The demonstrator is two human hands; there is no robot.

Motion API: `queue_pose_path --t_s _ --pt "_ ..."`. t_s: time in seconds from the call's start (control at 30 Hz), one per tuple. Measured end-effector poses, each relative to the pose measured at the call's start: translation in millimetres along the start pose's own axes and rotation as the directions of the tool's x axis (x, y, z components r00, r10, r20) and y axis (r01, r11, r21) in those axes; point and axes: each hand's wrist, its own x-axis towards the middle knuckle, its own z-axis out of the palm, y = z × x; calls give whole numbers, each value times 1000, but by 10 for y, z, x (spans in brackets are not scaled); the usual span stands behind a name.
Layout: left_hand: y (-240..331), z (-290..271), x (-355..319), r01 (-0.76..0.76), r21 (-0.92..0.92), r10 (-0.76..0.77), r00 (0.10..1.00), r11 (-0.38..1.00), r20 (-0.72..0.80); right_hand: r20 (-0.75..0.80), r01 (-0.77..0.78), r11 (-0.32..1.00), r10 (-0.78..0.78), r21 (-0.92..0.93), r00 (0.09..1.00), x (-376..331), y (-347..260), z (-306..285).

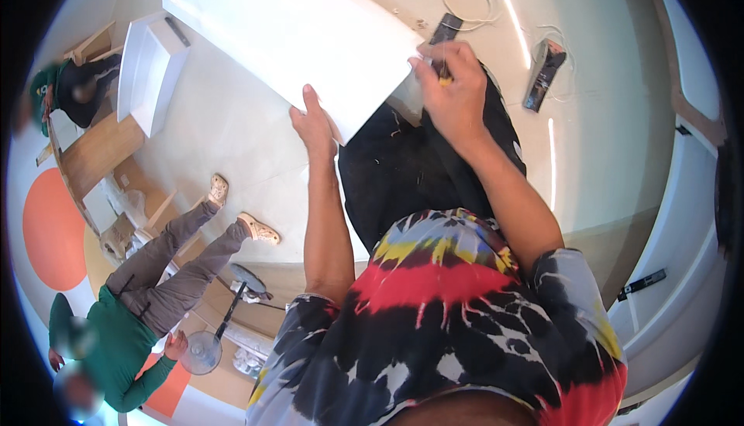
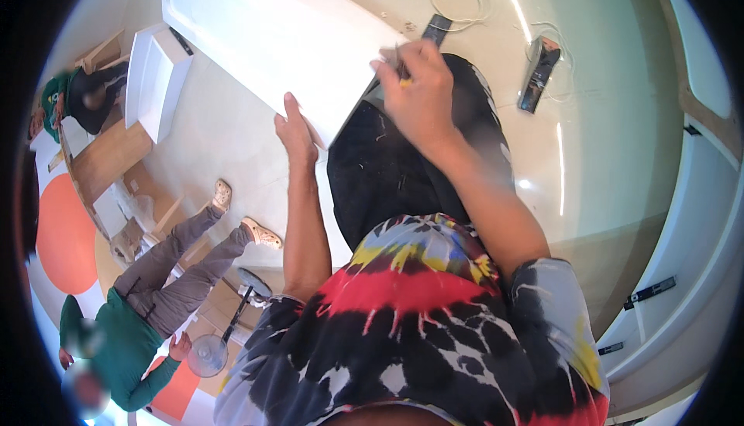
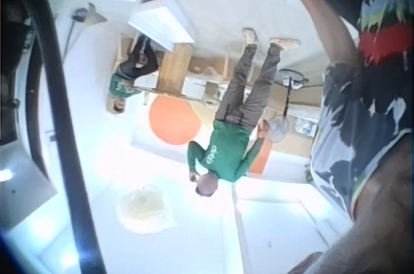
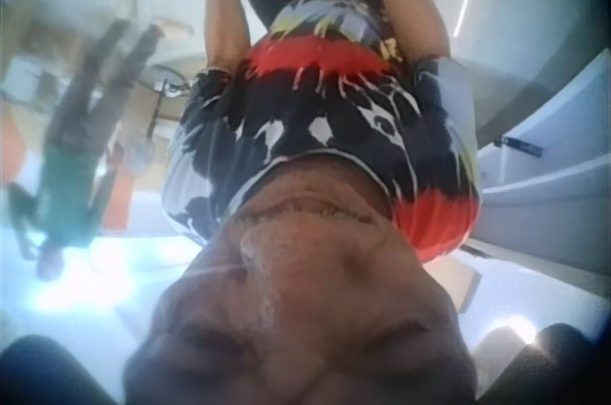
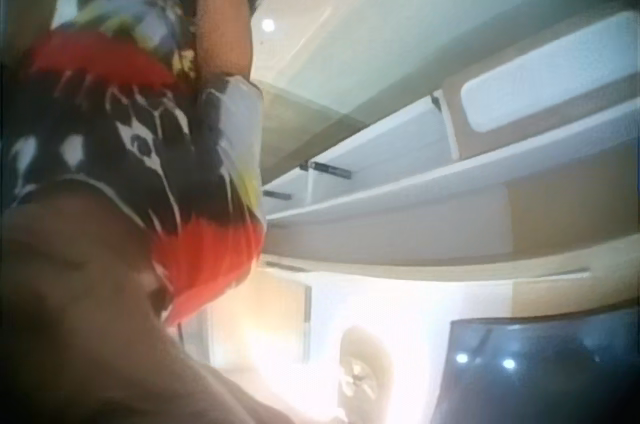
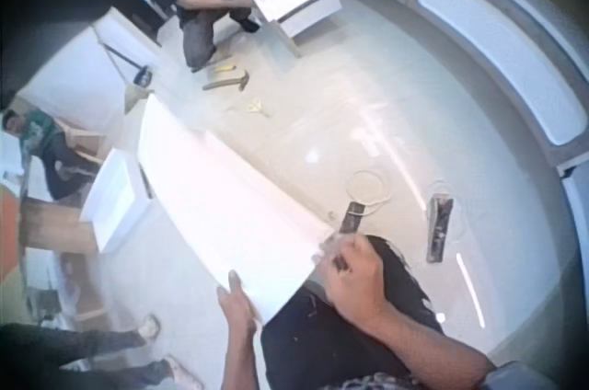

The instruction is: The person kneels on the floor and assembles a white furniture unit. They use a utility knife to trim a plastic film, a hand plane to smooth the edges, and a screwdriver to tighten screws. Another person assists by holding the unit steady.

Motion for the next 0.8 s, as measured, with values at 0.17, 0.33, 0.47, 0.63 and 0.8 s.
queue_pose_path --t_s 0.17,0.33,0.47,0.63,0.8 --pt "343 240 75 -226 198 224 974 954 33 -34 -97 990 94 -101 995 162 614 -123" --pt "360 -3 347 -256 201 227 961 946 160 -5 -134 987 134 -87 991 -33 525 -5" --pt "243 -100 178 -178 66 166 974 982 152 4 -42 988 43 -146 999 -71 562 69" --pt "162 -50 -761 398 -261 -384 917 879 104 279 -410 912 392 5 876 56 524 -152" --pt "268 -7 -431 670 -722 -325 731 173 600 376 -670 601 554 437 743 -121 658 -320"
